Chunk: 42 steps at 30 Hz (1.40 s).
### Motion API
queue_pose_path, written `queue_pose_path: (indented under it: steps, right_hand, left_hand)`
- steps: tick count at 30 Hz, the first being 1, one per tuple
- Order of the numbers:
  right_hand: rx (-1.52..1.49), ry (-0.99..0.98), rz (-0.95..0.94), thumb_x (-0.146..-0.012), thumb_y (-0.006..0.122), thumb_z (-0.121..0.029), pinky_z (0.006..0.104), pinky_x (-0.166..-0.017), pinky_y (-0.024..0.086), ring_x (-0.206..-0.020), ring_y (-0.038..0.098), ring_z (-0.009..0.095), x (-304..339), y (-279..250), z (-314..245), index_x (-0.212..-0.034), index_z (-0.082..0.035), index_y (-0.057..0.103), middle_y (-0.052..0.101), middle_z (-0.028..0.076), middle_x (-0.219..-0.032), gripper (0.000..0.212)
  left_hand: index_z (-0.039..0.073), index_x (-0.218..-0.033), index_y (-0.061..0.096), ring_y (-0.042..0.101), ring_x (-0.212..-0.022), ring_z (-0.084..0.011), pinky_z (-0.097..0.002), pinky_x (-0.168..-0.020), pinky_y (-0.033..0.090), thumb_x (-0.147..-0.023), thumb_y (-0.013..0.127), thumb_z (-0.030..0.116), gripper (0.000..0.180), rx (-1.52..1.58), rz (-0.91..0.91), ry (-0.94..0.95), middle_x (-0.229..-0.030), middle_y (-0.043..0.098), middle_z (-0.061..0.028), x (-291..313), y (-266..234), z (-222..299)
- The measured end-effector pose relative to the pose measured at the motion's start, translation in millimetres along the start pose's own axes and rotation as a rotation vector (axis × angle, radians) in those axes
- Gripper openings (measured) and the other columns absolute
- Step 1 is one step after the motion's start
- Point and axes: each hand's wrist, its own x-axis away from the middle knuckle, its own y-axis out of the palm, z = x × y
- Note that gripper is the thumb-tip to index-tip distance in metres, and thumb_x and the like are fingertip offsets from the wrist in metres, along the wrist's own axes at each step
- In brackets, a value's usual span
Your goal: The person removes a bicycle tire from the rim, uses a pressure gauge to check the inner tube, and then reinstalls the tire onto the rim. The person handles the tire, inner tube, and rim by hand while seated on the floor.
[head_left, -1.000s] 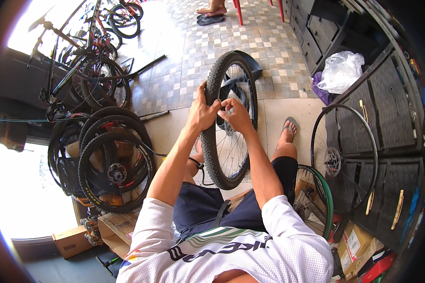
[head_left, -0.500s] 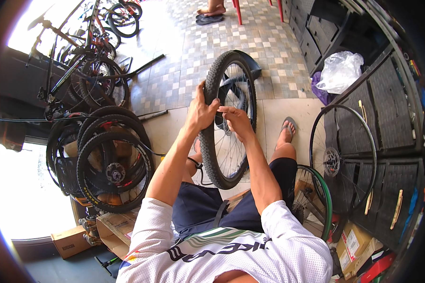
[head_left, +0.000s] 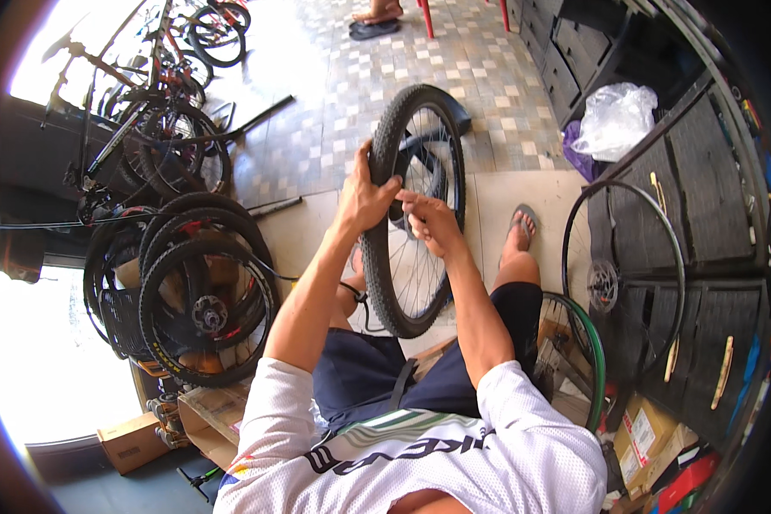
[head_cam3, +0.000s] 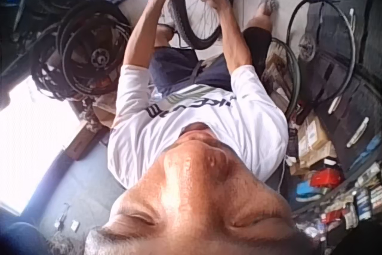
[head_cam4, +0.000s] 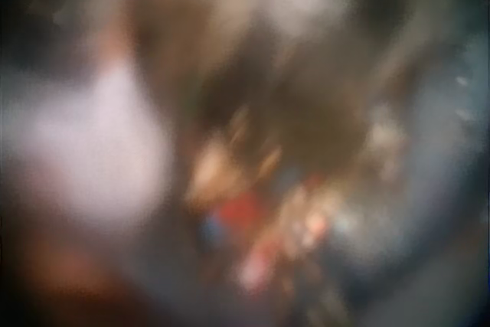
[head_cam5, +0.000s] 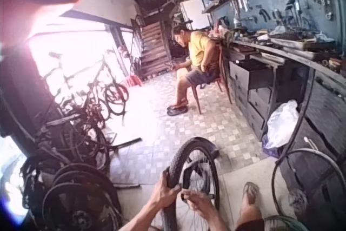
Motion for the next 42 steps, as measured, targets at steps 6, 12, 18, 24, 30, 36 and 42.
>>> queue_pose_path:
  steps: [6, 12, 18, 24, 30, 36, 42]
  right_hand:
    - [0.18, -0.148, 0.461, -0.1, 0.063, -0.029, 0.0183, -0.041, 0.03, -0.046, 0.038, 0.001, -0.5, -70.4, -3.3, -0.119, -0.004, 0.069, 0.053, -0.005, -0.072, 0.031]
    - [0.289, -0.054, 0.924, -0.103, 0.057, -0.033, 0.0247, -0.043, 0.035, -0.046, 0.042, 0.006, 18.5, -202.1, 91.6, -0.101, -0.002, 0.074, 0.052, -0.003, -0.061, 0.035]
    - [0.173, 0.349, 1.117, -0.088, 0.071, -0.024, 0.0267, -0.045, 0.036, -0.054, 0.046, 0.009, 53.0, -223.4, 218.4, -0.093, -0.006, 0.072, 0.055, -0.001, -0.067, 0.019]
    - [0.473, 0.847, 1.086, -0.075, 0.08, -0.04, 0.0419, -0.081, 0.053, -0.084, 0.069, 0.029, 97.7, -247.9, 387.3, -0.088, 0.0, 0.074, 0.074, 0.018, -0.087, 0.043]
    - [0.377, 0.958, 1.104, -0.076, 0.084, -0.051, 0.0397, -0.085, 0.051, -0.091, 0.068, 0.028, 51.7, -220.1, 421.5, -0.1, 0.006, 0.072, 0.074, 0.019, -0.099, 0.063]
    - [0.441, 0.825, 1.359, -0.083, 0.078, -0.044, 0.0405, -0.085, 0.052, -0.09, 0.068, 0.028, 35.5, -218.5, 403.8, -0.107, 0.002, 0.071, 0.074, 0.017, -0.101, 0.052]
    - [0.456, 0.198, 1.32, -0.078, 0.072, -0.03, 0.0404, -0.086, 0.049, -0.089, 0.062, 0.028, 31.5, -214.6, 290.4, -0.106, -0.002, 0.062, 0.067, 0.013, -0.099, 0.041]
  left_hand:
    - [-0.001, -0.146, 0.041, 0.071, -0.095, -0.0309, -0.0404, -0.087, 0.057, -0.082, 0.073, 0.017, 0.074, 0.114, -0.003, 0.003, -0.108, 0.07, -0.0243, -36.4, 1.2, -1.5]
    - [0.001, -0.14, 0.051, 0.067, -0.09, -0.0206, -0.0348, -0.083, 0.053, -0.084, 0.074, 0.022, 0.065, -0.028, -0.039, 0.048, -0.101, 0.071, -0.016, -69.5, 5.7, 2.5]
    - [-0.003, -0.128, 0.056, 0.069, -0.088, -0.0365, -0.0429, -0.08, 0.052, -0.091, 0.07, 0.04, 0.058, -0.421, -0.039, 0.045, -0.1, 0.069, -0.0265, -92.8, -8.5, -14.4]
    - [-0.005, -0.108, 0.062, 0.066, -0.088, -0.0436, -0.0467, -0.08, 0.051, -0.094, 0.064, 0.056, 0.062, -0.569, 0.04, 0.112, -0.095, 0.068, -0.027, -140.6, -17.6, -42.8]
    - [-0.001, -0.128, 0.064, 0.066, -0.089, -0.0172, -0.0286, -0.083, 0.051, -0.092, 0.072, 0.05, 0.063, -0.499, 0.106, -0.128, -0.103, 0.072, -0.0129, -158.2, -18.9, -66.9]
    - [-0.012, -0.132, 0.055, 0.065, -0.085, -0.0128, -0.0227, -0.076, 0.051, -0.088, 0.082, 0.035, 0.069, -0.384, 0.082, -0.078, -0.101, 0.072, -0.0101, -160.6, -19.5, -67.3]
    - [-0.006, -0.113, 0.062, 0.064, -0.078, -0.0207, -0.0342, -0.071, 0.051, -0.086, 0.081, 0.038, 0.055, -0.358, 0.048, 0.054, -0.091, 0.069, -0.0164, -115.0, -29.8, -55.5]
